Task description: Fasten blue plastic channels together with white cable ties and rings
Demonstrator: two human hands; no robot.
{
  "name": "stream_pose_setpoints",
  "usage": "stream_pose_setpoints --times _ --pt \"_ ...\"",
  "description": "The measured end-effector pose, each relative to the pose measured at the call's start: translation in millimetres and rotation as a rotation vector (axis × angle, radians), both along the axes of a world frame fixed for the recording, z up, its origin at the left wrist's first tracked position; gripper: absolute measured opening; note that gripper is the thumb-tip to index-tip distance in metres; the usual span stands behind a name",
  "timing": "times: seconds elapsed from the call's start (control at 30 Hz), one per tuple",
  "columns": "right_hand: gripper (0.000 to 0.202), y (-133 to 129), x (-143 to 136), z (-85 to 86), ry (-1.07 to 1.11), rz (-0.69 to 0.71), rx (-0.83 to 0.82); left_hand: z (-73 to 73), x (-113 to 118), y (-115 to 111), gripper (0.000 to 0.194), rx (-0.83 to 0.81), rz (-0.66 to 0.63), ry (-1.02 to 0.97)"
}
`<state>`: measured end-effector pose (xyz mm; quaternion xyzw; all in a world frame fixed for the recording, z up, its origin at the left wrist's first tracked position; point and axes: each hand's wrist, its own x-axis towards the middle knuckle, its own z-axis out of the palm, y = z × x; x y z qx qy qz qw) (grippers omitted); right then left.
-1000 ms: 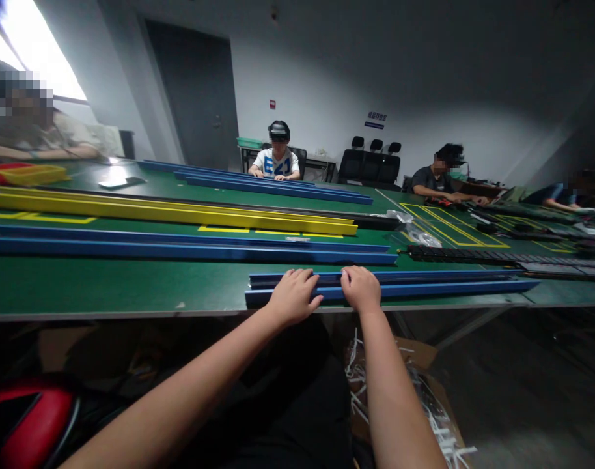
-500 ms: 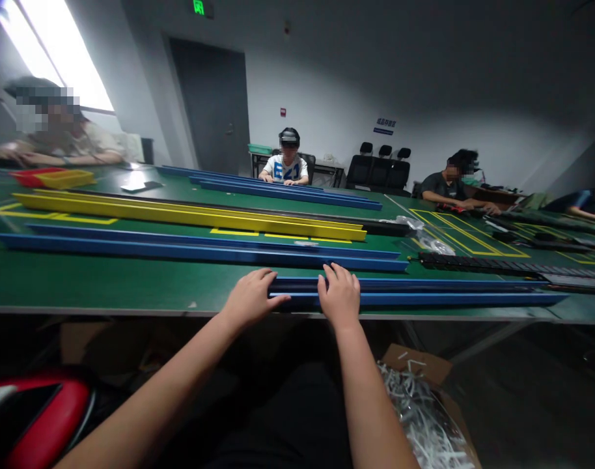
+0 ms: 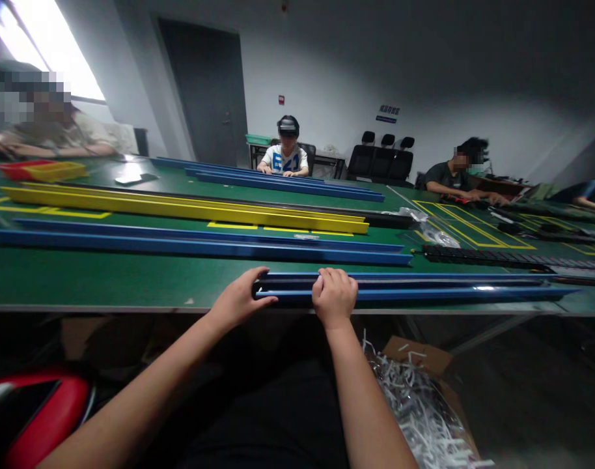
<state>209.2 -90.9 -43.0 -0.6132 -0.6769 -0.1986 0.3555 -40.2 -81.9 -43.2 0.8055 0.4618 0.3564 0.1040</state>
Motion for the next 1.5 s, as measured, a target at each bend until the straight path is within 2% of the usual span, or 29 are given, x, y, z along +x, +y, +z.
stream_pose_setpoints --times 0.17,0.33,0.53,0.7,0.83,1.0,1.13,1.3,1.5 --pt "0.028 -2 1 -2.7 0.002 -0.01 0.039 -1.2 0 -1 0.071 -0.001 0.007 -0.036" --pt "0.028 -3 1 -2.9 0.001 -0.017 0.059 2.0 -5 -3 0.071 -0.075 -0.038 -0.033" --pt "0.029 1 1 -4.5 -0.011 -0.01 0.048 11.2 -23 -3 0.066 -0.091 -0.126 0.155" --pt "0.03 3 0 -5.7 -0.01 -0.013 0.033 14.3 -31 1 0.07 -0.06 -0.061 0.252" --pt "0.03 2 -1 -2.0 -0.008 -0.026 -0.017 10.6 -31 5 0.065 -0.071 -0.061 0.184" --pt "0.03 -3 -10 15.4 -0.025 -0.068 -0.11 8.4 -30 10 0.065 -0.137 -0.105 0.095" --pt "0.031 1 -28 25.9 -0.053 0.02 -0.165 7.0 -19 15 0.066 -0.102 -0.126 0.091" --pt "0.032 11 -42 20.8 -0.071 0.006 -0.191 3.8 -6 18 0.062 -0.039 -0.112 0.142" --pt "0.03 10 -37 14.0 -0.074 -0.008 -0.083 3.8 -6 12 0.068 -0.001 -0.07 0.136"
